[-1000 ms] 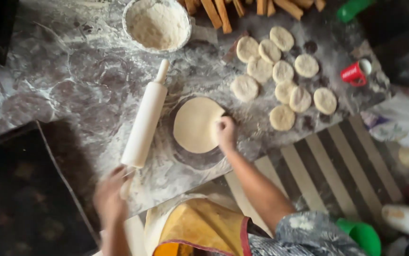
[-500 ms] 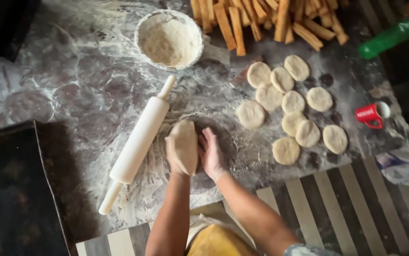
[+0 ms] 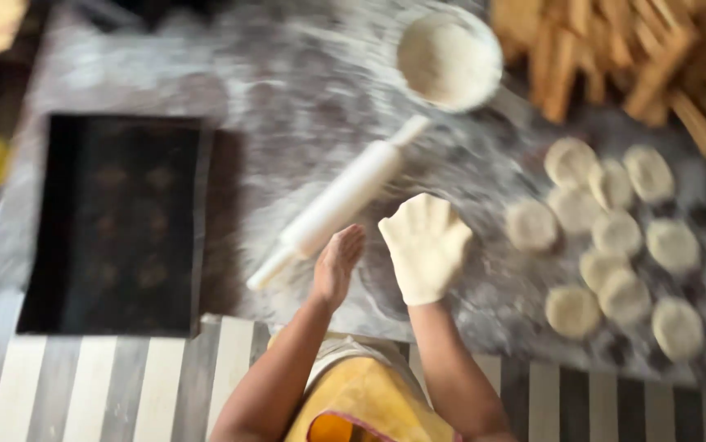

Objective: Rolling out small dough portions into flat discs and placing them onto baking trays.

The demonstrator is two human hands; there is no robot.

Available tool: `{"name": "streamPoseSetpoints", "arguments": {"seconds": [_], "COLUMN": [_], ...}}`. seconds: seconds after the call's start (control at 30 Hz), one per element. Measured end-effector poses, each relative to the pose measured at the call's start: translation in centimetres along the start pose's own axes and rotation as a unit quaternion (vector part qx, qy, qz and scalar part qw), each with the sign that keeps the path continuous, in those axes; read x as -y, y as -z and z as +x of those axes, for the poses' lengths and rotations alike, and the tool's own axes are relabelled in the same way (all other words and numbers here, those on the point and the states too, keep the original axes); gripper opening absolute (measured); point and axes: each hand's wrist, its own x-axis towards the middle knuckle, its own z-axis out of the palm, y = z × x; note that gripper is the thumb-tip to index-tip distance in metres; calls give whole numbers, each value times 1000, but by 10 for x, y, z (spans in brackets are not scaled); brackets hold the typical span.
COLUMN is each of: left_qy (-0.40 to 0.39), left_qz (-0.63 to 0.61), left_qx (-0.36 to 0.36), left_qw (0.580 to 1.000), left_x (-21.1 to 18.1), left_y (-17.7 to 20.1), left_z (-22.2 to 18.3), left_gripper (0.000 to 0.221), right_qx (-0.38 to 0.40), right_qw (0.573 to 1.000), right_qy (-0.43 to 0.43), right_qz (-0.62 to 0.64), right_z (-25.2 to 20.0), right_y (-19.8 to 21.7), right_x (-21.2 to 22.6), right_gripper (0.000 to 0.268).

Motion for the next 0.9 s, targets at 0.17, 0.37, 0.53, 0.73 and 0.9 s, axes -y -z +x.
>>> {"name": "streamPoseSetpoints", "arguments": {"seconds": [0.17,0.37,0.53,0.73,0.9], "left_qy": [16,-91,-116,-62,-58], "left_qz": [-192,-358,-430,-392,-372], "left_qx": [3,84,78,-7,15], "left_qw": [981,925,892,918,926], "left_x": [-71,-224,-278,-312,-309], "left_y": [34,99,209,294,352], "left_z": [8,11,17,32,86], "left_gripper": [60,55,62,67,70], "right_qx": [-114,-15,-37,-214,-123], "right_qw": [992,940,993,970,992], "right_qy": [-45,-40,-108,-111,-2], "right_qz": [34,-340,13,27,24], "right_z": [35,63,90,106,129], "right_y": [-83,-3,-22,34,97], "right_x": [-99,-244,-364,-438,-476], "right_gripper": [19,35,56,56,48]}}
